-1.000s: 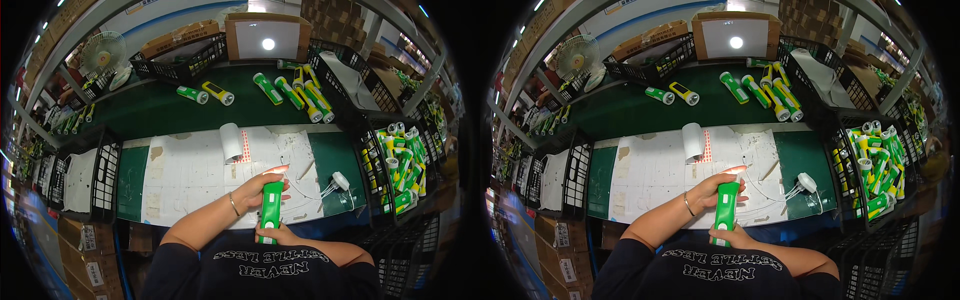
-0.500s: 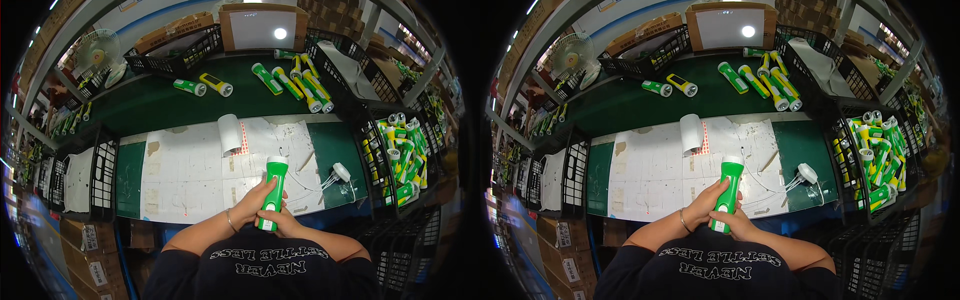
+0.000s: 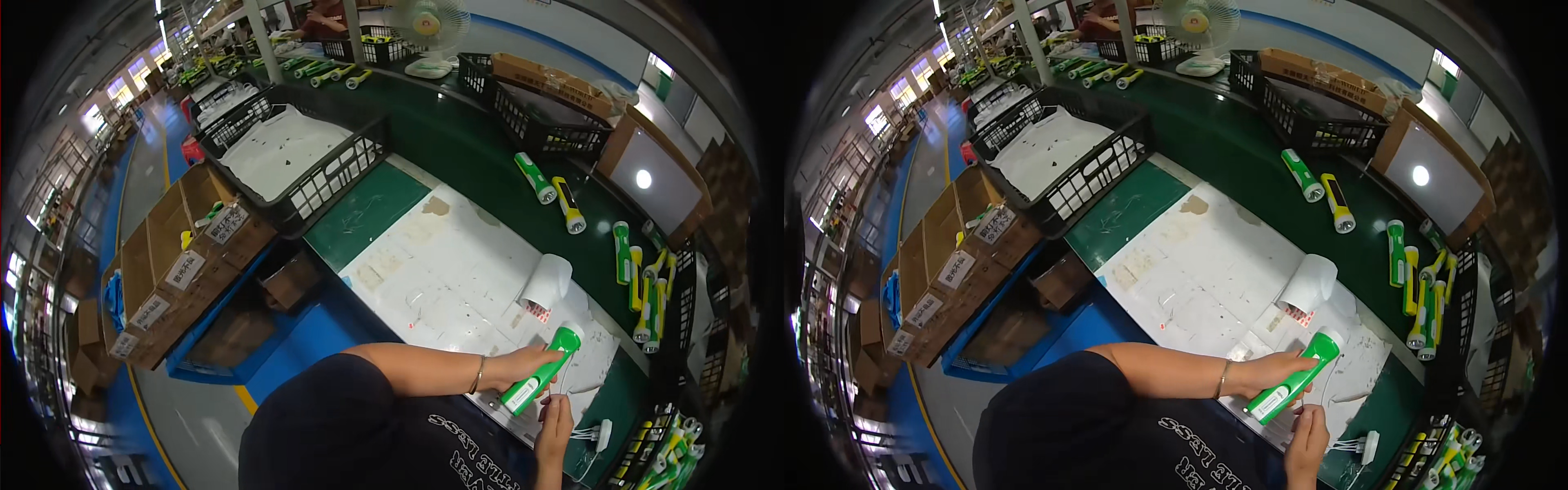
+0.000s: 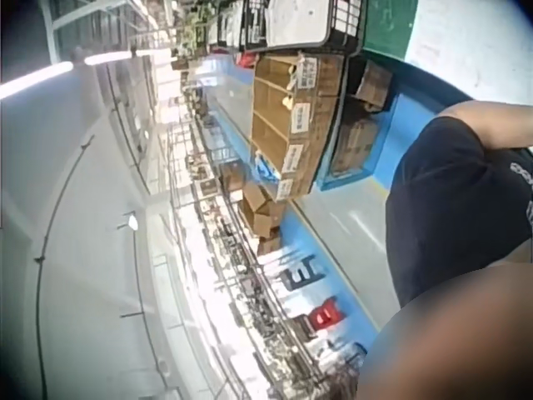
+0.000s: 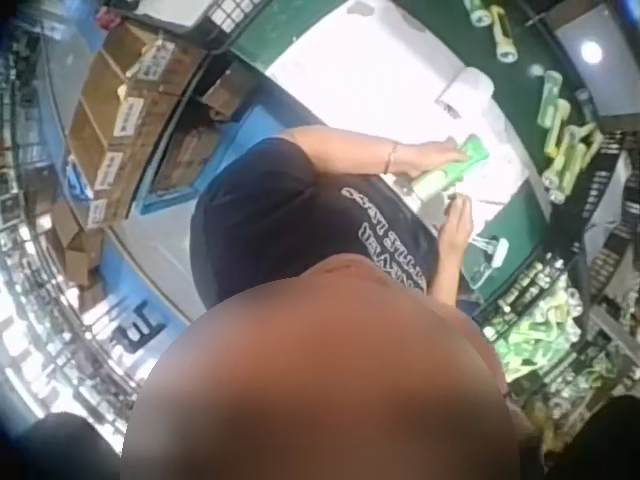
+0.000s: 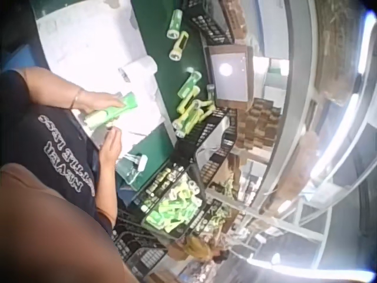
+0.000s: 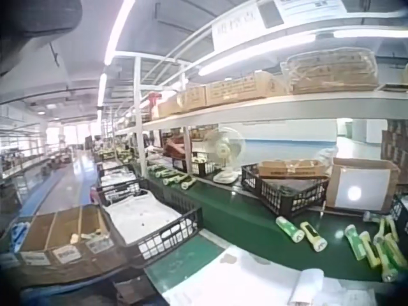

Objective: Applying labels and testing flashlight assemblies on a factory line.

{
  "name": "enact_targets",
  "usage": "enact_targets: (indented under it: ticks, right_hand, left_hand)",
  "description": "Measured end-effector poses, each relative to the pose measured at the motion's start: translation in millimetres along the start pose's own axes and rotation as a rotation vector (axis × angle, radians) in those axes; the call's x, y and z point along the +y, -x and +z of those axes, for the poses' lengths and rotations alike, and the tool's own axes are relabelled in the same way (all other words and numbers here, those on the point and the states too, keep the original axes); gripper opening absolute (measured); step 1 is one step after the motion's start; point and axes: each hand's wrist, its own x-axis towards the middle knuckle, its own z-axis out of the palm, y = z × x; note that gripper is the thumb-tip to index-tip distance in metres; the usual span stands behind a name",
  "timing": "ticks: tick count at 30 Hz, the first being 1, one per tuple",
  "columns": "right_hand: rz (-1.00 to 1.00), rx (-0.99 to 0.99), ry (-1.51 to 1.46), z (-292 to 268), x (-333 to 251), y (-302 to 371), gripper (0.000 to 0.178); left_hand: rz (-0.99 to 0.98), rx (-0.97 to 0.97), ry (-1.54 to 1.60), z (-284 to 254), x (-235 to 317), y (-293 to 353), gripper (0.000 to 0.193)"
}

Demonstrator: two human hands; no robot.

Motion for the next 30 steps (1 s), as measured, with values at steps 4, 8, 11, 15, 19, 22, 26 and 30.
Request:
enact_targets:
  ticks: [4,8,11,15,19,22,26,30]
  right_hand:
    - [-0.285,0.041,0.452,1.5,-21.7,-13.4,0.015]
    - [-0.356,0.067,0.569,3.6,-33.8,-22.4,0.014]
    - [-0.409,0.081,0.64,1.7,-31.5,-24.2,0.011]
    - [-0.438,0.073,0.697,0.1,-36.0,-24.7,0.01]
    - [-0.469,0.06,0.72,-2.6,-37.9,-25.6,0.009]
    - [-0.488,0.042,0.731,-3.3,-39.7,-27.8,0.009]
    - [-0.495,-0.006,0.733,-5.5,-40.7,-31.1,0.009]
    - [-0.589,-0.073,0.686,-12.5,-33.6,-32.1,0.01]
  left_hand:
    - [0.124,-0.02,-0.041,-3.2,-11.8,-12.6,0.031]
    - [0.163,-0.021,-0.058,-3.9,-10.1,-14.1,0.03]
    - [0.148,-0.028,-0.102,-3.2,-9.1,-12.7,0.032]
    - [0.186,-0.042,-0.167,-4.6,-10.6,-12.6,0.036]
    - [0.2,-0.048,-0.228,1.0,-4.7,-6.5,0.039]
    - [0.295,-0.002,-0.378,-0.6,-8.3,-11.6,0.042]
    - [0.316,-0.021,-0.45,1.5,0.1,-6.6,0.044]
    - [0.379,-0.064,-0.615,-4.5,1.5,-15.7,0.046]
